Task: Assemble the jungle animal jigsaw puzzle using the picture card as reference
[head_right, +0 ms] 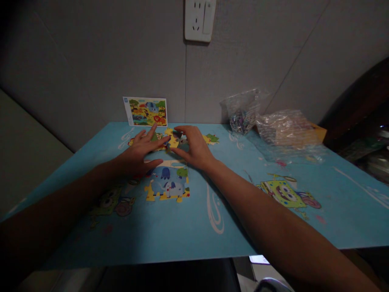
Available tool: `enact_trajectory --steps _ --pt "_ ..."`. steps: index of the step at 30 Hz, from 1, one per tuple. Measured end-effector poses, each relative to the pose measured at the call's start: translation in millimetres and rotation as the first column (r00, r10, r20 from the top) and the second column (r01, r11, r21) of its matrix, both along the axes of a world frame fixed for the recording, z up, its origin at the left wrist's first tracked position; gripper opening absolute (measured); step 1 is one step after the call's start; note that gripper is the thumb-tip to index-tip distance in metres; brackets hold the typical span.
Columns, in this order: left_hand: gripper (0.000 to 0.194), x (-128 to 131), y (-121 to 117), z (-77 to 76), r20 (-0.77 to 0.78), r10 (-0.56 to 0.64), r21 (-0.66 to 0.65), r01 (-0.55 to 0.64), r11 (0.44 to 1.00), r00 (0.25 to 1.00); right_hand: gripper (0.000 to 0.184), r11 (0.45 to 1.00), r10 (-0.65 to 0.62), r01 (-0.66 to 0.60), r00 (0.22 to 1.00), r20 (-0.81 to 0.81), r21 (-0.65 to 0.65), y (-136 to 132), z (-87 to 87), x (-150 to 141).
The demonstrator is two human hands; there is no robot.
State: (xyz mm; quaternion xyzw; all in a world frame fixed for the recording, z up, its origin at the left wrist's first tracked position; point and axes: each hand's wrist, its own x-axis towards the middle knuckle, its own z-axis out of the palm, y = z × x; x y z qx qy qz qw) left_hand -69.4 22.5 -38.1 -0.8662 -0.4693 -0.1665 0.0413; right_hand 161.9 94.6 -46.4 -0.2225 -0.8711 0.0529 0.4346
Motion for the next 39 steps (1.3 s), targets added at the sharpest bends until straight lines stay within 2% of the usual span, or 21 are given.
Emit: enact_trajectory --steps 2,4,5,7,8,9,11,14,17,19,21,23,25,26,28,30,32,34,37,39 --pt "0.067 -1 1 0.6 0.021 0.041 0.037 -0.042 0.998 0.999 0.052 0.999 -0.043 0.044 0.998 0.047 -0.007 1 0.1 1" --pt "0.065 -2 2 2.2 0.069 0.141 0.056 -0.145 0.988 0.988 0.053 0.978 -0.201 0.206 0.973 0.109 -0.036 5 -1.1 3" --pt "0.065 -3 3 2.9 0.099 0.208 0.054 -0.214 0.975 0.973 0.055 0.944 -0.315 0.325 0.939 0.141 -0.054 7 -2.4 5" --pt "0.064 -5 5 3.9 0.147 0.349 0.028 -0.357 0.934 0.925 0.059 0.830 -0.522 0.550 0.825 0.218 -0.090 12 -6.0 10" --pt "0.064 -7 6 3.9 0.156 0.412 0.002 -0.417 0.909 0.898 0.060 0.774 -0.585 0.625 0.768 0.261 -0.106 14 -8.1 12" --pt "0.063 -8 8 3.6 0.152 0.465 -0.033 -0.465 0.885 0.872 0.060 0.733 -0.614 0.669 0.728 0.306 -0.120 17 -10.3 14" --pt "0.064 -11 10 2.2 0.110 0.534 -0.118 -0.523 0.844 0.838 0.053 0.706 -0.612 0.694 0.699 0.371 -0.142 20 -14.2 17" --pt "0.068 -14 12 0.3 0.043 0.555 -0.195 -0.538 0.820 0.830 0.039 0.713 -0.593 0.684 0.705 0.389 -0.155 24 -18.4 20" --pt "0.069 -15 13 -0.1 0.022 0.554 -0.185 -0.541 0.820 0.832 0.035 0.707 -0.604 0.689 0.704 0.373 -0.156 29 -20.8 21" --pt "0.069 -14 12 0.6 0.021 0.547 -0.173 -0.536 0.827 0.837 0.040 0.707 -0.606 0.685 0.715 0.348 -0.175 32 -20.5 21" --pt "0.071 -13 10 1.9 0.039 0.508 -0.146 -0.499 0.855 0.860 0.051 0.737 -0.586 0.644 0.760 0.282 -0.204 32 -17.8 21" --pt "0.075 -10 7 3.2 0.050 0.420 -0.105 -0.413 0.905 0.906 0.060 0.823 -0.503 0.533 0.845 0.182 -0.199 27 -12.6 18" --pt "0.077 -6 3 3.6 0.020 0.275 -0.089 -0.273 0.958 0.961 0.066 0.931 -0.330 0.341 0.939 0.100 -0.132 16 -6.1 12" --pt "0.076 -3 1 3.4 -0.002 0.189 -0.095 -0.188 0.977 0.982 0.068 0.968 -0.226 0.234 0.970 0.084 -0.091 10 -2.9 9" --pt "0.072 2 -2 2.1 -0.030 0.037 -0.110 -0.040 0.993 0.999 0.070 0.997 -0.054 0.058 0.994 0.093 -0.041 -3 2.3 1" --pt "0.067 5 -3 0.7 -0.026 -0.024 -0.095 0.021 0.995 0.999 0.074 0.999 0.025 -0.021 0.994 0.111 -0.035 -9 5.5 -3" --pt "0.066 5 -2 0.6 0.002 0.032 -0.055 -0.032 0.998 0.999 0.080 0.999 -0.018 0.023 0.994 0.105 -0.048 -4 6.4 3" --pt "0.065 2 1 2.0 0.046 0.164 -0.033 -0.163 0.986 0.985 0.084 0.981 -0.168 0.175 0.982 0.083 -0.082 12 4.8 19" --pt "0.065 -5 6 4.9 0.101 0.376 -0.057 -0.372 0.927 0.921 0.074 0.887 -0.408 0.425 0.905 0.122 -0.179 42 -1.2 55" --pt "0.066 -8 8 5.0 0.098 0.470 -0.096 -0.462 0.882 0.877 0.066 0.834 -0.463 0.500 0.865 0.197 -0.236 55 -5.8 74"
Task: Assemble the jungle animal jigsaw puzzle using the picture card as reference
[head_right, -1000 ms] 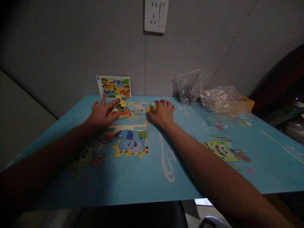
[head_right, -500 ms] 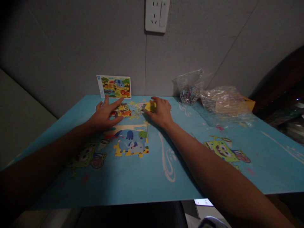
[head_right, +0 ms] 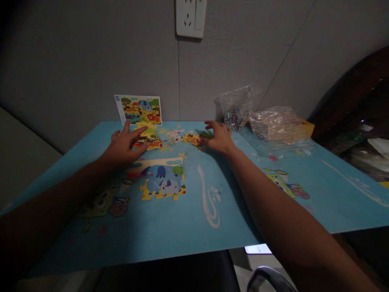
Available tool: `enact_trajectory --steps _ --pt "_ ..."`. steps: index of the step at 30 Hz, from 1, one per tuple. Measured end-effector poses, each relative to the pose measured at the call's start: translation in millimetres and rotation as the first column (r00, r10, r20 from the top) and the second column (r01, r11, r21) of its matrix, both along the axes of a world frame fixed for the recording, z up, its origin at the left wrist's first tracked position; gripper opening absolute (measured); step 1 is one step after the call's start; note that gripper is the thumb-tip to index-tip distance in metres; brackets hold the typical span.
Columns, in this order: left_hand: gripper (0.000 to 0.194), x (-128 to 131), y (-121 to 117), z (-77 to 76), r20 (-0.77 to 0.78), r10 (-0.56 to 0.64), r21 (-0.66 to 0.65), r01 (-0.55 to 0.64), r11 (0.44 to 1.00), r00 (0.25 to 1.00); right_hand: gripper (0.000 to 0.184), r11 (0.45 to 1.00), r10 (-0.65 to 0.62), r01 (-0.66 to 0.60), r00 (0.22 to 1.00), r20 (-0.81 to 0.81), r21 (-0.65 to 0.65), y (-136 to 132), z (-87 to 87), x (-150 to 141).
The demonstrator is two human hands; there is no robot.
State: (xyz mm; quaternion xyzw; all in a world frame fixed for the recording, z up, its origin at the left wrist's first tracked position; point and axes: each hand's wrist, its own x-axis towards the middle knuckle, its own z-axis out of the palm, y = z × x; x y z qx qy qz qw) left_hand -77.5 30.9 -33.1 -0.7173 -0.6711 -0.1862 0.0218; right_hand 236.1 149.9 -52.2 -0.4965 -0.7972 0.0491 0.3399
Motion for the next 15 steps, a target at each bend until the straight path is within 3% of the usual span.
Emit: enact_trajectory --steps 3,10,12,15 --pt "0.068 -2 3 -3.6 -0.015 0.076 -0.074 -0.077 0.994 0.997 0.066 0.998 0.009 -0.007 0.999 0.042 -0.057 3 -4.6 7" --pt "0.076 -5 7 -8.3 -0.077 0.104 -0.118 -0.113 0.987 0.992 0.060 0.998 0.044 -0.034 0.982 0.184 -0.055 -8 -2.8 -15" --pt "0.075 -5 6 -6.9 -0.094 0.119 -0.123 -0.130 0.984 0.988 0.057 1.000 0.011 -0.009 0.995 0.100 -0.021 -6 -0.4 -12" --pt "0.075 -4 6 -5.5 -0.101 0.126 -0.138 -0.139 0.981 0.987 0.047 0.991 -0.101 0.117 0.973 -0.207 0.066 0 4.0 -4"
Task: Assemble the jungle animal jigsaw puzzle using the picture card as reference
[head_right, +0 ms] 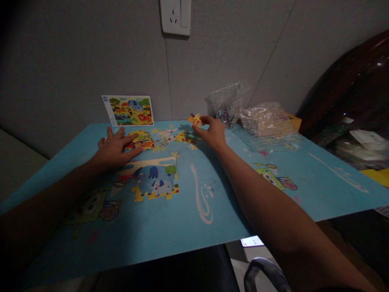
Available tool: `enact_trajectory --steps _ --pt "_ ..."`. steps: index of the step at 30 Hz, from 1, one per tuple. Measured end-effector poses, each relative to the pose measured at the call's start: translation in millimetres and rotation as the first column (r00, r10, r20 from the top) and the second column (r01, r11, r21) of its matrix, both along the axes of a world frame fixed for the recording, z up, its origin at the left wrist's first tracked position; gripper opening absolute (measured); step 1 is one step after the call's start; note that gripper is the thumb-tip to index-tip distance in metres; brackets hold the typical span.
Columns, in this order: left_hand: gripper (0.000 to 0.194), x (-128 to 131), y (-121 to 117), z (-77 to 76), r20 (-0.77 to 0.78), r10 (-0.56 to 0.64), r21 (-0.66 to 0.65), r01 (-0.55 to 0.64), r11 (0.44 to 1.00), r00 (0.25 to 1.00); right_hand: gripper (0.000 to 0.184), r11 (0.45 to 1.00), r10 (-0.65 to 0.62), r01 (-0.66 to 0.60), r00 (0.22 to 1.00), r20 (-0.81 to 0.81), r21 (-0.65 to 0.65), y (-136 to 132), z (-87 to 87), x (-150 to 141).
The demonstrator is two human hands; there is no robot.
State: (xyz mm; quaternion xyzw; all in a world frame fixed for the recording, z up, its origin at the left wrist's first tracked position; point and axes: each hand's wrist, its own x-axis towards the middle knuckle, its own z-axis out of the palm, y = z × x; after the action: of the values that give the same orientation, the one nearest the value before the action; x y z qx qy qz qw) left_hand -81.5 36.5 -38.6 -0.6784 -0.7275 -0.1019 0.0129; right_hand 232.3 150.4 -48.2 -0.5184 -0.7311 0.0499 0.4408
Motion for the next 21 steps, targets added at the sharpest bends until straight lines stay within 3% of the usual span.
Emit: enact_trajectory --steps 3,6,8,11,15,18,21 --pt "0.074 0 0 -0.7 0.000 -0.002 0.003 0.002 1.000 1.000 0.047 0.985 -0.121 0.148 0.956 -0.268 0.085 4 3.8 6" --pt "0.072 0 0 -2.1 0.012 -0.002 0.012 0.002 1.000 1.000 0.047 0.977 -0.159 0.195 0.934 -0.320 0.085 5 4.6 7" --pt "0.072 -1 0 -2.9 0.017 -0.003 0.013 0.003 1.000 1.000 0.045 0.985 -0.131 0.154 0.959 -0.251 0.075 3 3.0 5" --pt "0.073 -2 1 -3.5 0.013 -0.008 0.019 0.008 1.000 1.000 0.041 1.000 -0.007 0.007 1.000 0.023 -0.003 -1 -0.7 1" --pt "0.073 -2 1 -3.0 0.010 -0.006 0.011 0.006 1.000 1.000 0.040 0.984 0.109 -0.047 0.920 0.377 -0.170 -7 -3.2 -5" --pt "0.073 -2 1 -2.6 0.015 -0.011 0.006 0.011 1.000 1.000 0.040 0.985 0.126 -0.058 0.890 0.439 -0.165 -9 -3.0 -7" --pt "0.074 -2 1 -2.4 0.023 -0.021 0.006 0.021 1.000 1.000 0.046 0.984 0.127 -0.070 0.918 0.375 -0.162 -6 -2.9 -8"
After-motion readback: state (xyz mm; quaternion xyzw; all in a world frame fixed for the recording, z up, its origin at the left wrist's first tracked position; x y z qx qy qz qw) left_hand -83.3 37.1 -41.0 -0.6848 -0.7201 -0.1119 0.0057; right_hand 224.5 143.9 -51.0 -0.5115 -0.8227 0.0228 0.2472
